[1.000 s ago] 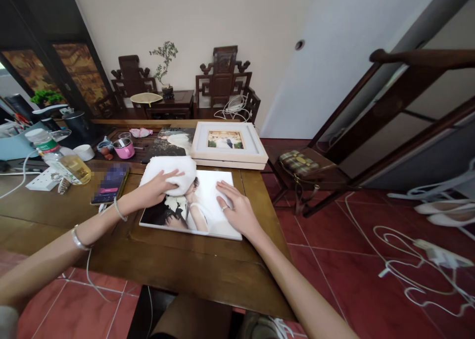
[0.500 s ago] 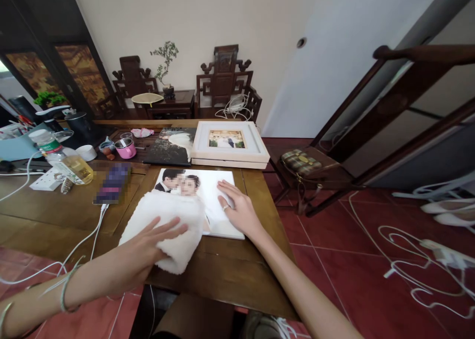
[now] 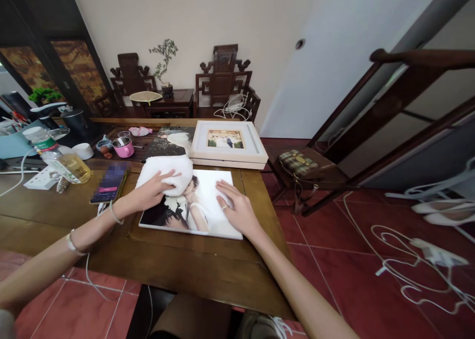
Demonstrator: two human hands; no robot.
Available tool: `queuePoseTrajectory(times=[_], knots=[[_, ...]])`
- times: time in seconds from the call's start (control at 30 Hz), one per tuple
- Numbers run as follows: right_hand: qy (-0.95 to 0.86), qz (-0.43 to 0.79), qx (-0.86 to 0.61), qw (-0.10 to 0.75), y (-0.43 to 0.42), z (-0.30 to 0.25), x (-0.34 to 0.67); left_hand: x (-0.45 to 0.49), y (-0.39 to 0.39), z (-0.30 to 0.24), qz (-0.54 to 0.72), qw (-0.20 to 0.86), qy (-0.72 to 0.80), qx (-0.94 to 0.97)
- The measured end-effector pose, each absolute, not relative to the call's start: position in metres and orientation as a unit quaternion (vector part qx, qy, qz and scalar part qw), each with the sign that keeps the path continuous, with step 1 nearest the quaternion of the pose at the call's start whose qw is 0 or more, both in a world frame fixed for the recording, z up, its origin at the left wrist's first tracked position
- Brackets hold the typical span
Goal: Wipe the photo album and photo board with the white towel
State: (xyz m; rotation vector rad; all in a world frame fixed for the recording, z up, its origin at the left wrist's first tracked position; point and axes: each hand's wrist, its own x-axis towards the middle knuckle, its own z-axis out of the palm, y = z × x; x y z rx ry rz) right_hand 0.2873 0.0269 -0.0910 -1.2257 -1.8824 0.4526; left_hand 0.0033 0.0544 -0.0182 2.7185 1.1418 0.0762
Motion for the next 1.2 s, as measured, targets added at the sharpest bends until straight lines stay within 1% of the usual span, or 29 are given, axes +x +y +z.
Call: queuePoseTrajectory(times=[0.2, 0.3, 0.4, 0.67, 0.77, 0.83, 0.93, 1.07, 1.13, 1.2], knots=[[-0.745, 0.181, -0.489, 0.417, 0.027, -0.091, 0.286, -0.003, -0.038, 0.003, -0.011, 0.132, 0.335, 0.933], [-0.744, 0.183, -0.488, 0.418, 0.027, -0.091, 0.286, -0.005, -0.068, 0.013, -0.017, 0.148, 0.303, 0.941], [-0.744, 0.184, -0.488, 0.419, 0.027, -0.091, 0.286, -0.003, -0.061, 0.016, -0.024, 0.15, 0.3, 0.942], [-0.75, 0.179, -0.484, 0.415, 0.027, -0.091, 0.288, 0.006, 0.053, -0.001, 0.008, 0.099, 0.352, 0.931], [-0.749, 0.177, -0.485, 0.415, 0.026, -0.091, 0.288, 0.012, 0.067, -0.006, 0.021, 0.076, 0.38, 0.922], [-0.749, 0.175, -0.485, 0.416, 0.026, -0.092, 0.288, 0.017, 0.054, -0.009, 0.002, 0.067, 0.389, 0.919], [-0.747, 0.175, -0.487, 0.417, 0.026, -0.092, 0.287, 0.022, 0.009, -0.012, -0.028, 0.055, 0.365, 0.929], [-0.744, 0.182, -0.49, 0.415, 0.026, -0.091, 0.286, 0.02, -0.057, -0.008, -0.038, 0.086, 0.296, 0.95], [-0.744, 0.183, -0.49, 0.416, 0.026, -0.09, 0.285, 0.02, -0.069, -0.004, -0.04, 0.102, 0.277, 0.955], [-0.743, 0.183, -0.491, 0.416, 0.026, -0.09, 0.285, 0.022, -0.063, -0.001, -0.044, 0.109, 0.274, 0.954]])
